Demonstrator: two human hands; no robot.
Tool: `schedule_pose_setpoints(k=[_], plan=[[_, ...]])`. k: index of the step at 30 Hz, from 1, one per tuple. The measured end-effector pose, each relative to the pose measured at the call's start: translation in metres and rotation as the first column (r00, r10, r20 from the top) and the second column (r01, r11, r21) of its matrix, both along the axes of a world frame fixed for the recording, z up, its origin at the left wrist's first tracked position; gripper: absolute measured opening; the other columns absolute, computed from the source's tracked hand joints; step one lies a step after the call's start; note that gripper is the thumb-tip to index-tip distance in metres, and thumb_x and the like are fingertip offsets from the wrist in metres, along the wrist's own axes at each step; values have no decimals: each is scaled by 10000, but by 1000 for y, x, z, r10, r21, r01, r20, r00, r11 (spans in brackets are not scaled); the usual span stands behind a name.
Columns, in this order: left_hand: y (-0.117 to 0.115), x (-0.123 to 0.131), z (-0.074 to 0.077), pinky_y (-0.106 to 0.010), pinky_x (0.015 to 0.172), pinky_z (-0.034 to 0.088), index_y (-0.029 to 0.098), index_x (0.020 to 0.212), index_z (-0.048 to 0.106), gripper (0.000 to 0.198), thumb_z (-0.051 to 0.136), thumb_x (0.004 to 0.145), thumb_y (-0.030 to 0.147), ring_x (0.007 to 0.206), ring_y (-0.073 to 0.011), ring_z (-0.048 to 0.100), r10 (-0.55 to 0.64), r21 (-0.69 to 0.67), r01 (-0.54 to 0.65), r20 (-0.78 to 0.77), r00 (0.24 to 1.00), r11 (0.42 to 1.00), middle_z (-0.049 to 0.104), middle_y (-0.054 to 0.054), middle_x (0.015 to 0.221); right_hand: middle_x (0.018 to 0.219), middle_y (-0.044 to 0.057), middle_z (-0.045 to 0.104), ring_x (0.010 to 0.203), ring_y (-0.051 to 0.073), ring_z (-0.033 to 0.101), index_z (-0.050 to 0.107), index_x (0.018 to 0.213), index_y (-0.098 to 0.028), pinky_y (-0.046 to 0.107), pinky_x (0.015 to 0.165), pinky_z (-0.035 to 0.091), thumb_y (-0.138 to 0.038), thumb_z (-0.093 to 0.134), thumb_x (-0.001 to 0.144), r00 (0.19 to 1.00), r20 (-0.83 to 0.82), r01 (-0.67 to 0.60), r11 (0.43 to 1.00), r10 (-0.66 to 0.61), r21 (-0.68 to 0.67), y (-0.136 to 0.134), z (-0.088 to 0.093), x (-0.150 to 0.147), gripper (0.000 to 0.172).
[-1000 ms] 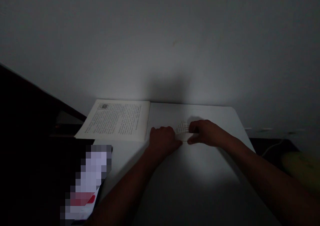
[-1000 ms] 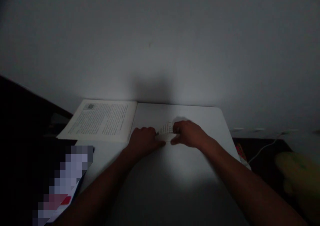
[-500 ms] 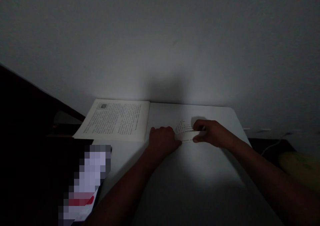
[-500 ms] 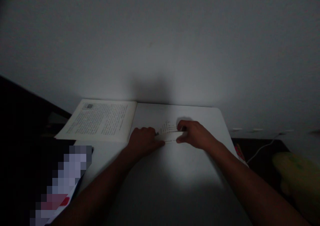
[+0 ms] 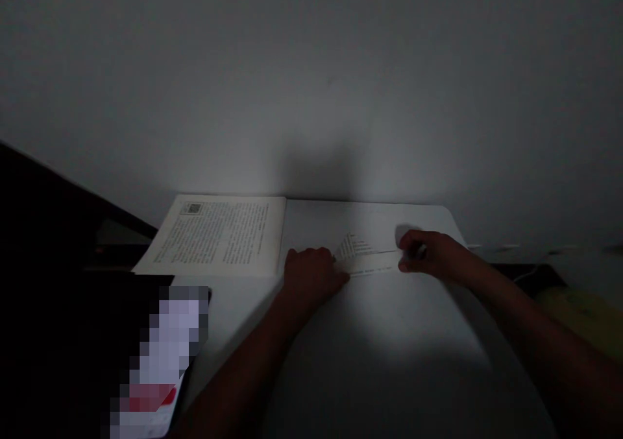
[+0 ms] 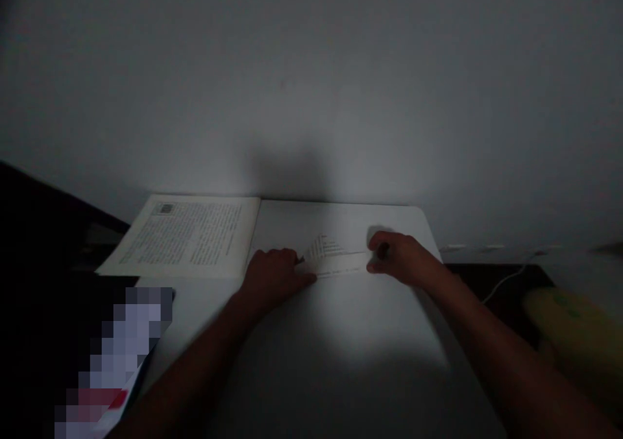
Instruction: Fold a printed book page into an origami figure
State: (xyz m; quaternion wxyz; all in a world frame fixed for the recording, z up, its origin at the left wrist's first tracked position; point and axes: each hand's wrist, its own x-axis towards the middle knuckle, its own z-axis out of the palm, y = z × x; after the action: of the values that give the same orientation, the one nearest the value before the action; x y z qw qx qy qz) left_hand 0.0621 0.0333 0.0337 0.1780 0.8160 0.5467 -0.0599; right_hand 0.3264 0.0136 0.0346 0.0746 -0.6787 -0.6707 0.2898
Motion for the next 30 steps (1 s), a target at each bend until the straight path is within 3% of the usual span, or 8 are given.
schedule_pose_setpoints(k=[4,8,14,18,23,30], plan=[[0,0,1,-461,824,429,151,959,661,448,525,749,522,900,-294,634,-5,18,5,7,1000,1000,695,-122,949,702,4,643,628,153,603,576,789,-202,268,608,434,-284,631,701,999,31,-38,998,37,45,-3,18,-2,132],[0,1,1,-459,822,429,163,941,661,427,538,742,520,890,-292,636,-4,15,4,2,1000,1000,695,-115,930,637,-9,628,570,131,564,586,741,-204,243,545,399,-352,620,738,995,-18,-90,984,93,152,-6,33,-40,152],[-1,-1,0,-452,807,435,130,936,648,504,490,771,579,852,-297,646,-14,50,14,-6,1000,999,693,-131,887,687,17,677,611,139,592,631,674,-188,245,556,381,-324,626,762,984,27,-178,977,176,118,-2,10,-98,162],[-2,-3,1,-446,810,440,140,954,645,462,527,765,544,873,-292,644,-29,35,28,7,1000,999,694,-120,918,705,27,686,639,154,609,642,694,-189,255,578,391,-330,624,774,982,49,-184,979,181,83,3,0,-99,164],[-2,-6,5,-421,800,454,152,914,652,374,555,761,480,881,-281,643,-15,10,15,0,1000,1000,693,-111,895,709,24,684,647,157,609,637,694,-190,259,581,386,-324,630,766,982,61,-182,980,177,84,3,1,-97,152],[1,-17,8,-367,771,476,148,897,652,405,571,726,506,881,-274,646,17,-44,-18,-28,999,999,689,-123,906,710,22,683,644,154,604,644,701,-191,256,578,386,-318,631,758,981,79,-183,981,178,59,4,2,-99,140]])
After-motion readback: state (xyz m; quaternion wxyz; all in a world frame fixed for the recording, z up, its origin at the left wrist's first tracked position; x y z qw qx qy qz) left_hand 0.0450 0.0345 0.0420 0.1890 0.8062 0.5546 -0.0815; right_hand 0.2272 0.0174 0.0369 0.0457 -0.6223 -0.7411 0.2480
